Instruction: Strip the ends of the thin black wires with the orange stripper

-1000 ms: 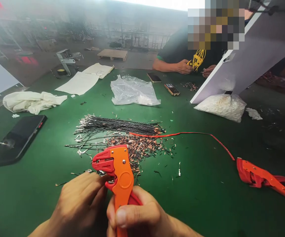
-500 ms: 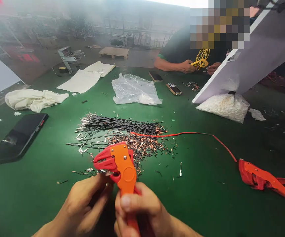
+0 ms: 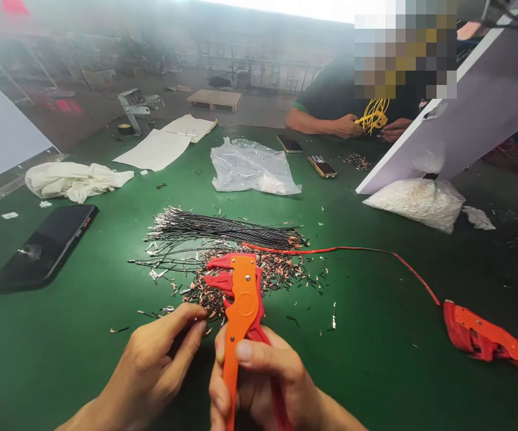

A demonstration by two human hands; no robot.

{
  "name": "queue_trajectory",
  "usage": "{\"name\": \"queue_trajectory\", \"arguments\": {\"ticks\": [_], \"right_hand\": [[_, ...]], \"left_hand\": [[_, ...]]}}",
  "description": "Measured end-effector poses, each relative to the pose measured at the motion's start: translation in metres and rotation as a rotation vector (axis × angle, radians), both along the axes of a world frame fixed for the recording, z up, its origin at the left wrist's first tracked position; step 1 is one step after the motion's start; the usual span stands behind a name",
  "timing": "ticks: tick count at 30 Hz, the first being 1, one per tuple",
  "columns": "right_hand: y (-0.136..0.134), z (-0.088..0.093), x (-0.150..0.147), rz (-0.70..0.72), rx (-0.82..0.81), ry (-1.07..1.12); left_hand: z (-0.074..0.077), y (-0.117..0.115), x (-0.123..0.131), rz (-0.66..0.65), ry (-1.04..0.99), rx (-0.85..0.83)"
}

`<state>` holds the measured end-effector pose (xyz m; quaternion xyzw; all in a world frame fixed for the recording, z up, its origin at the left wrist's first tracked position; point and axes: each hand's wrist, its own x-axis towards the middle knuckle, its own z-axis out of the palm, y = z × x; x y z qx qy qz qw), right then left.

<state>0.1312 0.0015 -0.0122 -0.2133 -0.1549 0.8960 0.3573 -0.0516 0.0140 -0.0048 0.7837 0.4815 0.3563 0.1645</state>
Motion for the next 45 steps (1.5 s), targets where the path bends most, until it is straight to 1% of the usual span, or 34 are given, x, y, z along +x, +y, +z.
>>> {"name": "queue_trajectory", "arguments": {"ticks": [3, 7, 11, 14, 17, 22, 24, 27, 31, 34, 40, 45], "right_hand": [[-0.001, 0.000, 0.002, 0.008, 0.032, -0.031], [-0.002, 0.000, 0.006, -0.004, 0.082, 0.003], [-0.002, 0.001, 0.015, 0.009, 0.114, 0.026], [-0.002, 0.002, 0.020, 0.029, 0.176, -0.036], [-0.001, 0.001, 0.021, 0.073, 0.243, -0.130], [0.003, 0.000, 0.020, 0.185, 0.462, -0.294], [0.005, 0.001, 0.019, 0.214, 0.517, -0.352], [0.006, 0.006, 0.018, 0.252, 0.563, -0.381], [0.003, 0.015, 0.018, 0.225, 0.533, -0.465], [-0.001, 0.017, 0.017, 0.197, 0.495, -0.473], [0.000, 0.020, 0.015, 0.214, 0.468, -0.497], [0.001, 0.027, 0.015, 0.222, 0.468, -0.508]], "left_hand": [[0.001, 0.002, -0.002, 0.044, -0.045, 0.018], [0.003, 0.007, -0.009, 0.073, -0.106, 0.094], [0.012, 0.017, -0.021, 0.123, -0.141, 0.185], [0.021, 0.023, -0.026, 0.170, -0.163, 0.269], [0.026, 0.024, -0.028, 0.164, -0.150, 0.293], [0.024, 0.019, -0.028, 0.110, -0.154, 0.253], [0.023, 0.017, -0.028, 0.085, -0.159, 0.234], [0.026, 0.016, -0.027, 0.034, -0.156, 0.197], [0.033, 0.015, -0.028, -0.039, -0.172, 0.144], [0.035, 0.013, -0.029, -0.062, -0.222, 0.103], [0.035, 0.013, -0.031, -0.056, -0.302, 0.009], [0.037, 0.013, -0.030, -0.058, -0.301, -0.070]]}}
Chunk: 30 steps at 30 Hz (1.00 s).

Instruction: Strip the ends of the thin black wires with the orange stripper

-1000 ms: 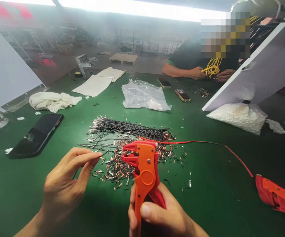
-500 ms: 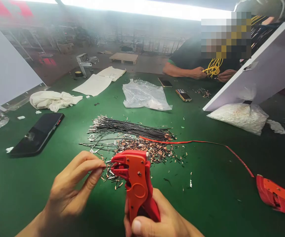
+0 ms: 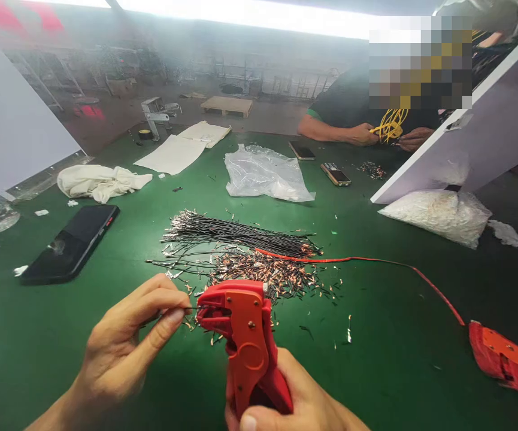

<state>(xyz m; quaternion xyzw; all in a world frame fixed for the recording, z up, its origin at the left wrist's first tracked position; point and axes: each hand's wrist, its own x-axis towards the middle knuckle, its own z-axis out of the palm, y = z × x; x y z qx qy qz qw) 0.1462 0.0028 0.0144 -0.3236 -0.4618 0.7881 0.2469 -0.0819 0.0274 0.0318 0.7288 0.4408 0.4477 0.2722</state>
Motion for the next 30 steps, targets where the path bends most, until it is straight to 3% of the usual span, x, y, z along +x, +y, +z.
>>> {"name": "queue_trajectory", "arguments": {"ticks": [12, 18, 24, 30], "right_hand": [[0.001, -0.002, -0.001, 0.026, 0.005, 0.043], [-0.004, -0.010, 0.005, 0.054, -0.030, 0.061], [-0.011, -0.023, 0.013, -0.006, -0.062, -0.002], [-0.013, -0.034, 0.011, -0.024, -0.005, 0.012]], "left_hand": [[0.002, -0.003, -0.004, -0.079, -0.008, -0.028], [0.004, -0.004, -0.003, -0.094, 0.010, -0.026], [0.005, -0.004, -0.002, -0.104, 0.009, -0.006], [0.003, -0.003, -0.002, -0.094, 0.014, -0.021]]}}
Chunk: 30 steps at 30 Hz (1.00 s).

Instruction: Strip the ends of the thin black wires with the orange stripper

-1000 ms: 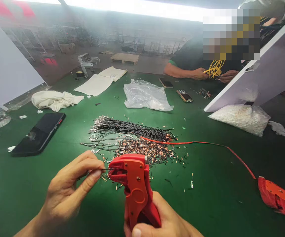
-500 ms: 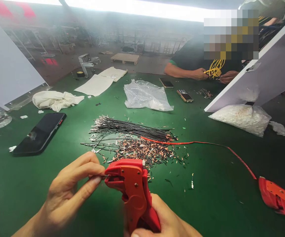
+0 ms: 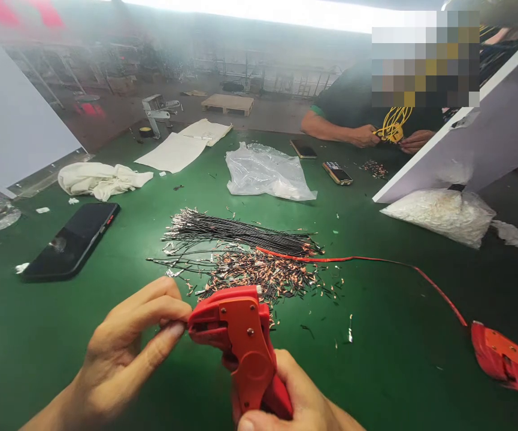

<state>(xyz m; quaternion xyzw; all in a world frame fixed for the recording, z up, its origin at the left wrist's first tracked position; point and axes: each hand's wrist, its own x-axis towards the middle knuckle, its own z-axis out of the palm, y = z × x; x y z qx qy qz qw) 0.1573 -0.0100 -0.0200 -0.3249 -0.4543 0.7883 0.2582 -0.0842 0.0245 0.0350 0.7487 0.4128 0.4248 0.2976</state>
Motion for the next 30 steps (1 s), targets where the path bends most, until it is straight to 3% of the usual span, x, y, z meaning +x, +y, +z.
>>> {"name": "queue_trajectory", "arguments": {"ticks": [6, 12, 18, 24, 30], "right_hand": [[-0.001, -0.002, -0.005, 0.004, 0.036, -0.031], [-0.005, 0.007, -0.013, -0.171, -0.072, -0.088], [0.008, 0.006, -0.015, -0.052, -0.043, 0.082], [0.015, 0.008, -0.009, 0.093, 0.077, 0.011], [0.019, 0.016, -0.011, 0.140, 0.069, 0.053]], "left_hand": [[0.000, 0.000, 0.001, 0.027, 0.016, 0.000], [0.000, 0.005, 0.004, 0.071, 0.061, -0.043], [0.002, 0.012, 0.005, 0.094, 0.073, -0.134], [0.001, 0.013, 0.001, 0.087, 0.073, -0.109], [0.003, 0.012, -0.001, 0.049, 0.111, -0.049]]}}
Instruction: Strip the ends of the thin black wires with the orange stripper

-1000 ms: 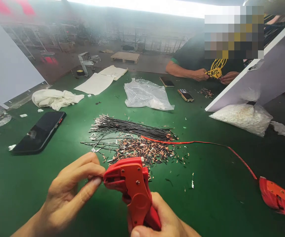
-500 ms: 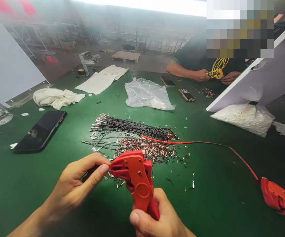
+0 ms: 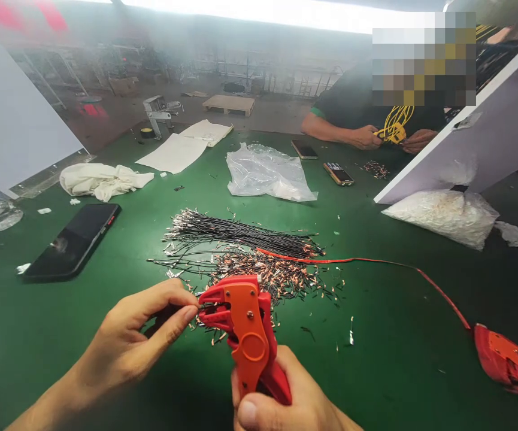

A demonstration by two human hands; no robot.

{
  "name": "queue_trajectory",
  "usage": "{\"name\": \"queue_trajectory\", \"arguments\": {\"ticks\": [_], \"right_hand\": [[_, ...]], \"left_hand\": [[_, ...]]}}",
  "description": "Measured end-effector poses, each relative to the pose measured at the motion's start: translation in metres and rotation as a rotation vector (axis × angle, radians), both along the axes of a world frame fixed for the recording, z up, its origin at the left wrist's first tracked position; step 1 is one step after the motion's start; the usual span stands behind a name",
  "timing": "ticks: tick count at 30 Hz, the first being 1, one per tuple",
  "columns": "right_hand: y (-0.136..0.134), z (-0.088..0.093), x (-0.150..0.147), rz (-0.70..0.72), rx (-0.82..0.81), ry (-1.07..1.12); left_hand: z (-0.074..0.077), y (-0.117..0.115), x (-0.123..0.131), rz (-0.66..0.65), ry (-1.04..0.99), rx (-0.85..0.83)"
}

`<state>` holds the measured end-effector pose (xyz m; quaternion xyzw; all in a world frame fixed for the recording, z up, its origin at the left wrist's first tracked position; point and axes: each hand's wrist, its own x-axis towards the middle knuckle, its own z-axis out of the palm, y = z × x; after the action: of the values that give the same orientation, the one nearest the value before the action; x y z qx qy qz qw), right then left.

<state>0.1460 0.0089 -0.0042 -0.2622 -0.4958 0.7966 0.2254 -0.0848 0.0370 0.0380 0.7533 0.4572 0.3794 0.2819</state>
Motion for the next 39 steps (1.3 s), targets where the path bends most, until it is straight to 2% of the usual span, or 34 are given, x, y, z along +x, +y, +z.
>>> {"name": "queue_trajectory", "arguments": {"ticks": [5, 12, 17, 25, 36, 39], "right_hand": [[-0.0053, 0.0019, -0.0016, -0.098, -0.068, 0.018], [-0.0050, 0.0023, -0.0003, -0.051, -0.054, -0.018], [-0.0072, 0.0027, 0.0003, -0.137, -0.089, -0.056], [-0.0029, -0.0008, 0.0038, -0.018, -0.029, -0.109], [-0.0050, 0.0000, 0.0037, -0.036, -0.062, -0.140], [-0.0089, 0.0026, 0.0025, -0.097, -0.132, -0.153]], "left_hand": [[0.0002, 0.0021, 0.0008, 0.007, 0.009, 0.053], [0.0000, 0.0030, 0.0004, -0.013, 0.037, 0.123], [0.0002, 0.0036, -0.0017, -0.028, 0.063, 0.132], [-0.0005, 0.0035, -0.0033, -0.032, 0.077, 0.178], [-0.0010, 0.0054, -0.0051, -0.031, 0.079, 0.212], [-0.0004, 0.0051, -0.0052, -0.036, 0.083, 0.215]]}}
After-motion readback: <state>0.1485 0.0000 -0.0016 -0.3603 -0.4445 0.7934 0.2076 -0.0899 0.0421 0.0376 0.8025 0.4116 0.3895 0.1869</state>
